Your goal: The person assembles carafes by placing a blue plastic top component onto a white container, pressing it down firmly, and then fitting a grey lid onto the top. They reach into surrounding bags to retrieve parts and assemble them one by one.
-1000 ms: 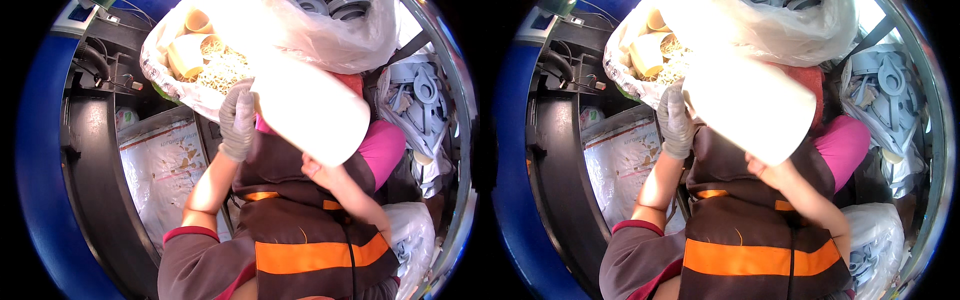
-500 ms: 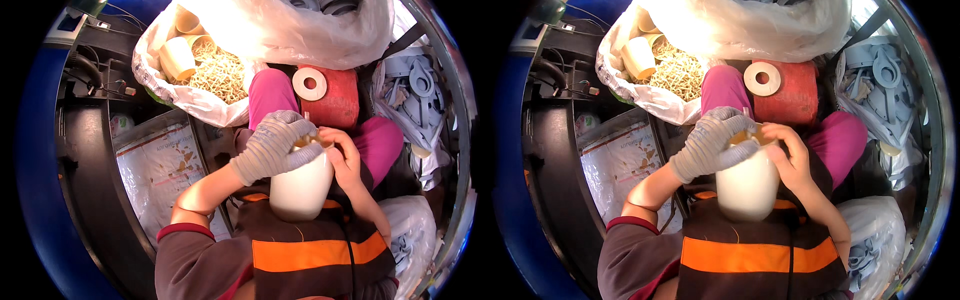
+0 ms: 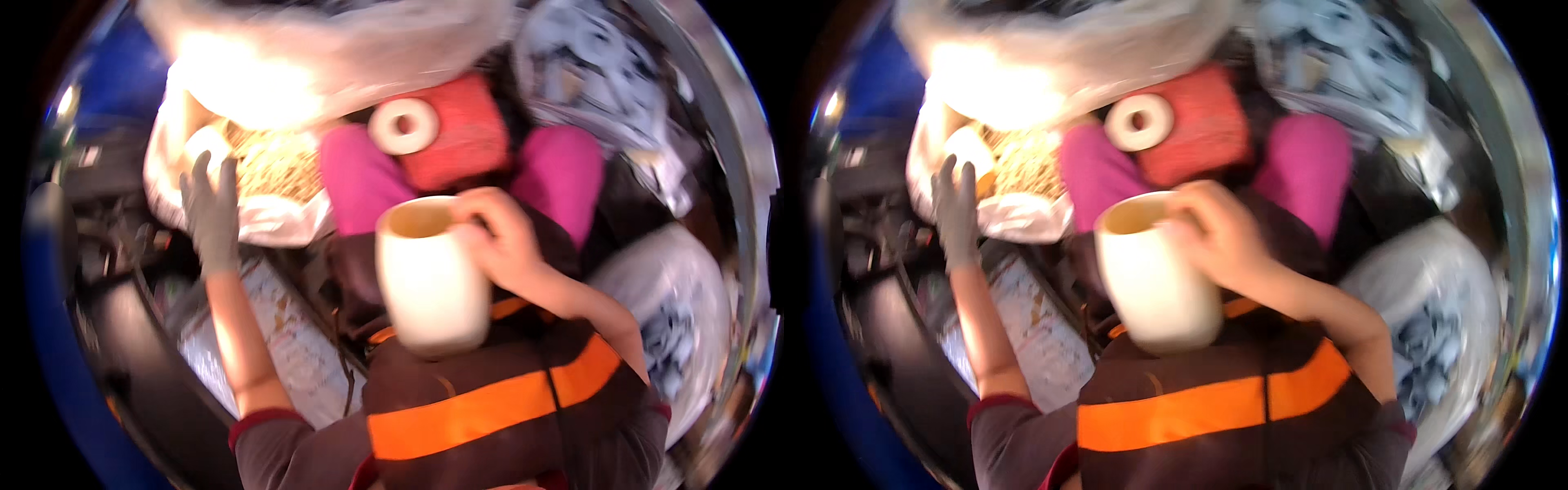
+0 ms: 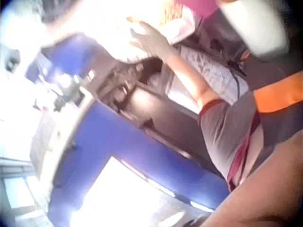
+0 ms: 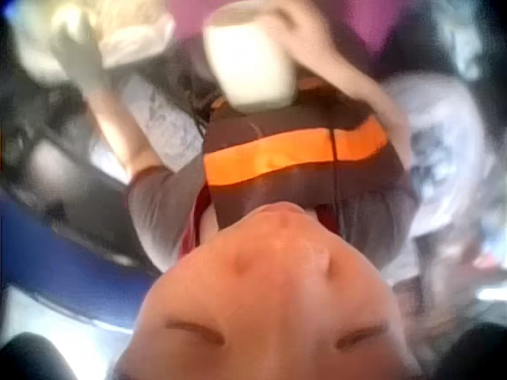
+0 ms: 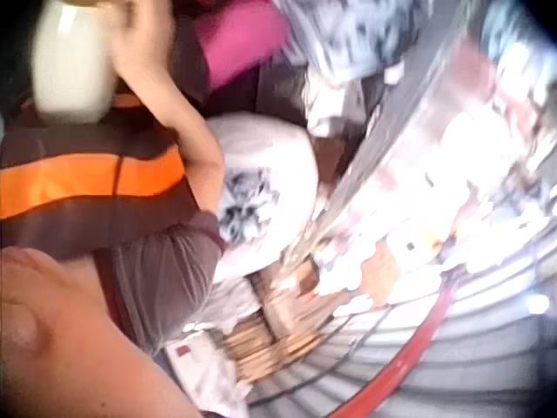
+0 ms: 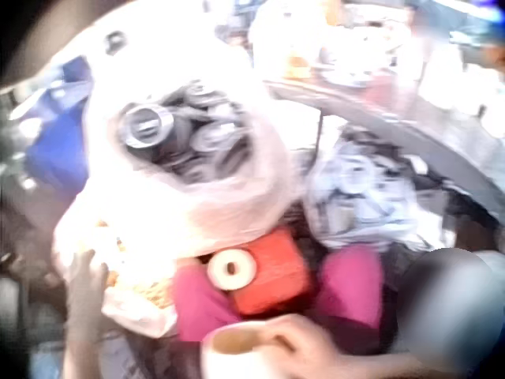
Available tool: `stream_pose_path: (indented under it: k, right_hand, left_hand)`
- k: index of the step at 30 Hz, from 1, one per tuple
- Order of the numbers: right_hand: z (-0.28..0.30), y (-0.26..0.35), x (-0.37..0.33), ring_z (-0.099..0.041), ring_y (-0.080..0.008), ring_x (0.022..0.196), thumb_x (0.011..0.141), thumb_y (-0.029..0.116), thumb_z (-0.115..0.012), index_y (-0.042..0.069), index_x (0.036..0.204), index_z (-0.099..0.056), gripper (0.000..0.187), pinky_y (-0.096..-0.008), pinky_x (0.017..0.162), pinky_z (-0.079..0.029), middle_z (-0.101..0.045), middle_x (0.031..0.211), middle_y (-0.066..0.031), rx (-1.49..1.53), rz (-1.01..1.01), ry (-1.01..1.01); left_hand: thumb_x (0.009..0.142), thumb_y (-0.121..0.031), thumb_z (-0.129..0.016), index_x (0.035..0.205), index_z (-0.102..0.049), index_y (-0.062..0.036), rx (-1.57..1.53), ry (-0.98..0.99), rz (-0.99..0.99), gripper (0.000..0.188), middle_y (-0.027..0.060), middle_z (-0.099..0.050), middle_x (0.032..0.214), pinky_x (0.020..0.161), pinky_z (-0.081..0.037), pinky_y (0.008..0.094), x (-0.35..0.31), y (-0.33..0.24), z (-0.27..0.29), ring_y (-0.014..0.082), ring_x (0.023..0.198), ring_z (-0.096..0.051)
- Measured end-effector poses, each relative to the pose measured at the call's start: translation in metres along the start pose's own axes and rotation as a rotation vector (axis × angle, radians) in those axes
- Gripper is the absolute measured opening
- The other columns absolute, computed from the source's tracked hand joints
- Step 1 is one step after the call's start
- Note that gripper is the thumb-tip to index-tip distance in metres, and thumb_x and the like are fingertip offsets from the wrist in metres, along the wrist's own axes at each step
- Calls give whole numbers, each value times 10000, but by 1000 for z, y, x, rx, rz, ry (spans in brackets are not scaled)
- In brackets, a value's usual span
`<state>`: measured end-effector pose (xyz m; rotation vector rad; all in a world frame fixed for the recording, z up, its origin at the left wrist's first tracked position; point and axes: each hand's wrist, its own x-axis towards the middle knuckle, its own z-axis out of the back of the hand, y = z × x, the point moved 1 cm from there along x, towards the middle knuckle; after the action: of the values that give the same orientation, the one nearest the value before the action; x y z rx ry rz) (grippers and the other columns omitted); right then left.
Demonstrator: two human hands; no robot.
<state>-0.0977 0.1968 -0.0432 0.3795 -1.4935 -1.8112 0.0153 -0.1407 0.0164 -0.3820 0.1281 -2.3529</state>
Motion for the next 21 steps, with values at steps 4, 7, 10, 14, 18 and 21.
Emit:
stream_pose_path:
  k: [4,7,10,14,18,21]
  right_hand:
    - [-5,4,10,-587,-267,895,844,211,-676,43,952,-558,232,-351,785,-471,-577,948,-90,8,-99,-7]
    - [60,22,-15,-606,-252,944,830,187,-689,47,1001,-582,245,-350,839,-476,-614,977,-82,-228,1,-270]
    - [170,27,-83,-634,-148,832,884,155,-636,35,1006,-631,172,-276,767,-500,-657,939,-70,-380,-339,-635]
    - [312,26,-229,-661,-276,865,809,423,-669,64,1036,-649,425,-372,749,-494,-686,923,-142,-1104,-917,-616]
    - [353,38,-359,-635,-165,819,687,393,-783,21,1205,-557,676,-343,615,-507,-667,931,-95,-497,-1682,-402]
    - [358,1,-508,-633,-198,834,716,315,-719,-1,1125,-621,526,-333,696,-533,-652,992,-91,-611,-1321,63]
  left_hand:
    - [1017,-405,-317,1255,-549,52,-902,919,-164,565,95,-609,1193,957,-410,322,-77,-72,-34,165,1100,-543]
    - [985,-468,-394,1229,-564,55,-1081,932,-127,601,127,-620,1153,943,-429,348,-79,-107,-76,200,1056,-570]
    - [916,-470,-511,1177,-540,49,-1777,1198,218,581,178,-567,1214,974,-433,371,-81,-148,-74,265,1100,-566]
    - [771,-277,-612,1077,-581,46,-1736,1537,130,445,217,-531,1281,1018,-409,397,-84,-171,-98,320,1167,-533]
    - [773,-241,-602,1091,-591,33,-1805,1571,188,420,220,-531,1294,1034,-404,422,-83,-165,-109,339,1191,-520]
    - [784,-236,-599,1101,-588,34,-1846,1591,214,417,215,-532,1297,1032,-408,423,-85,-163,-117,341,1186,-525]
